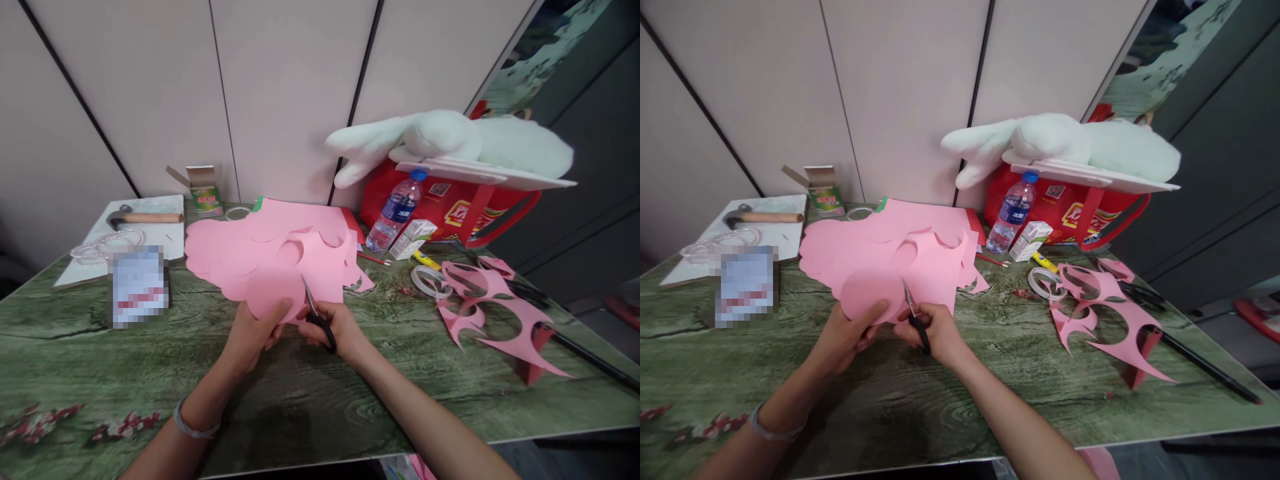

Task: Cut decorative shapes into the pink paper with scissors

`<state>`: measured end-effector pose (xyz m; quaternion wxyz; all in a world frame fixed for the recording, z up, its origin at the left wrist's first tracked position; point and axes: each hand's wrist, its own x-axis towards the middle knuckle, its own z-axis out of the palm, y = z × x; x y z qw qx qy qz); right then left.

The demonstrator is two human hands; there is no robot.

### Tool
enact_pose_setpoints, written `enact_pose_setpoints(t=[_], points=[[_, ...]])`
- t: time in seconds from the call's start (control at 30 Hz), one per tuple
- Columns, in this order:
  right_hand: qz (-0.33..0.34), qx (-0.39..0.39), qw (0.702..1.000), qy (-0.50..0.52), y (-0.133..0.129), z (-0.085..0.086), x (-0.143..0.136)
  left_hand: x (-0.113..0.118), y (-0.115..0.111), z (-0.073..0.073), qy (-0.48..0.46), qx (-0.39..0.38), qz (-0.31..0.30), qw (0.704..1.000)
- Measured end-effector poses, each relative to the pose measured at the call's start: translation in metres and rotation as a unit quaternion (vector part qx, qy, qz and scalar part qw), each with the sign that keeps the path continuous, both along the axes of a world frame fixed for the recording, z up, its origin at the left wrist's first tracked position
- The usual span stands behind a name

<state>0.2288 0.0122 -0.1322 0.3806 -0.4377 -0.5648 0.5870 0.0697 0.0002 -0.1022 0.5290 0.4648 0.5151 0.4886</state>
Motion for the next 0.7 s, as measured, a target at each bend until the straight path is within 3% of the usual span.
enact_pose_setpoints(t=[0.27, 0.47, 0.7], points=[[-0.008, -0.013, 1.000, 0.012, -0.0001, 0.0012, -0.0011, 0.0014, 0.0013, 0.0000, -0.011, -0.005, 0.009, 1.000], [0.002, -0.019, 1.000, 0.008, -0.0006, 0.0035, -0.0009, -0.0002, 0.0010, -0.0045, -0.007, 0.021, -0.030, 0.999], [0.010, -0.017, 1.000, 0.021, -0.0002, -0.0001, -0.0008, -0.0004, 0.0003, -0.0029, 0.032, 0.012, -0.014, 0.999]])
